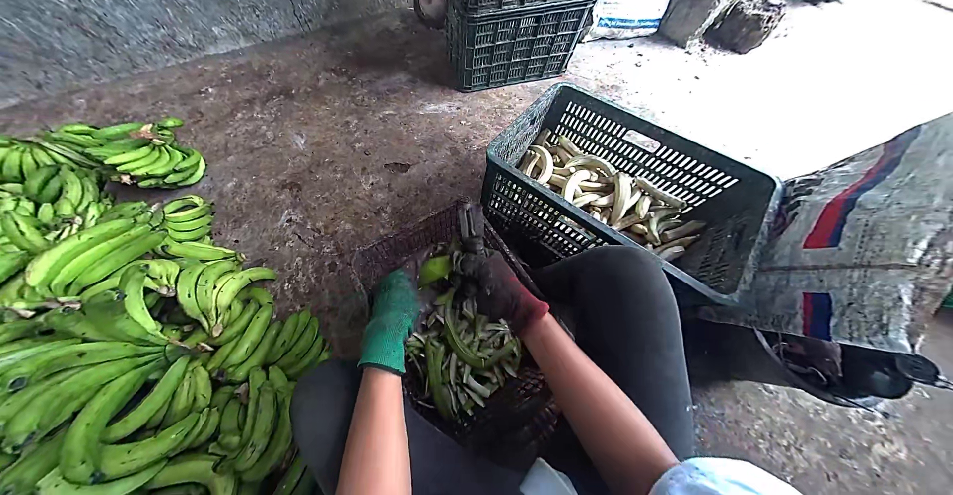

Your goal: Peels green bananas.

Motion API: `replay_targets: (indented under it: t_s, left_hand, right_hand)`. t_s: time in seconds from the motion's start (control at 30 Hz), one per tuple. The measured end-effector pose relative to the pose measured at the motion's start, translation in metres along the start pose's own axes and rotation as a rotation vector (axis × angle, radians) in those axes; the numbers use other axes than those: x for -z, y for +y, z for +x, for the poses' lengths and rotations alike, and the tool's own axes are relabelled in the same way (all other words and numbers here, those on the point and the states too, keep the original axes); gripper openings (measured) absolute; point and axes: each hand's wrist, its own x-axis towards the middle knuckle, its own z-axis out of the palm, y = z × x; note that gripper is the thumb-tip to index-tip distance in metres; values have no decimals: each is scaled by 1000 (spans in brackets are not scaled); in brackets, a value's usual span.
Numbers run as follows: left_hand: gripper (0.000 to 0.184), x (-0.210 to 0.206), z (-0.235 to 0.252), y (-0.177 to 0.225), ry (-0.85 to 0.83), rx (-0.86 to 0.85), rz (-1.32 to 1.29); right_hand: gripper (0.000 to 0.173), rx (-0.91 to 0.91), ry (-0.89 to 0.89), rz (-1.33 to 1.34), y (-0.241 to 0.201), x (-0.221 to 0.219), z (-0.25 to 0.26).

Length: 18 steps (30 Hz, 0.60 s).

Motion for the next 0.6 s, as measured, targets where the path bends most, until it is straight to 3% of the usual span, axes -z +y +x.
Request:
replay_targets:
  t_s: [0.07, 0.17, 0.2, 0.27, 0.37, 0.43, 0.5, 0.53, 0.6]
  left_hand:
    - [58, -1, 5, -2, 94, 3, -145]
    - [58, 11, 1, -10, 270, 66, -337]
    - [60, 16, -2, -14, 344, 60, -428]
    - [57, 23, -11, -16, 474, 27, -650]
    - [63, 21, -19, -26, 570, 2, -848]
    - [65, 23, -20, -28, 588, -22, -872]
    - [59, 24, -20, -23, 598, -81, -904]
    - [60, 25, -22, -20, 587, -107, -919]
    - [57, 21, -27, -15, 569, -157, -1046]
  right_hand:
    - [14, 11, -39, -70, -4, 11, -3]
    - [55, -35, 5, -372, -3, 5, -21]
    - [57, -12, -9, -456, -1, 1, -27]
    - [43, 126, -40, -705, -5, -8, -33]
    - [29, 432, 171, -1099, -38, -33, -43]
    - [35, 760, 351, -1111, -56, -54, -50]
    - [40, 885, 396, -1074, -50, -68, -52]
    - [37, 741, 308, -1062, -33, -66, -51]
    - [40, 52, -104, -1088, 15, -36, -46]
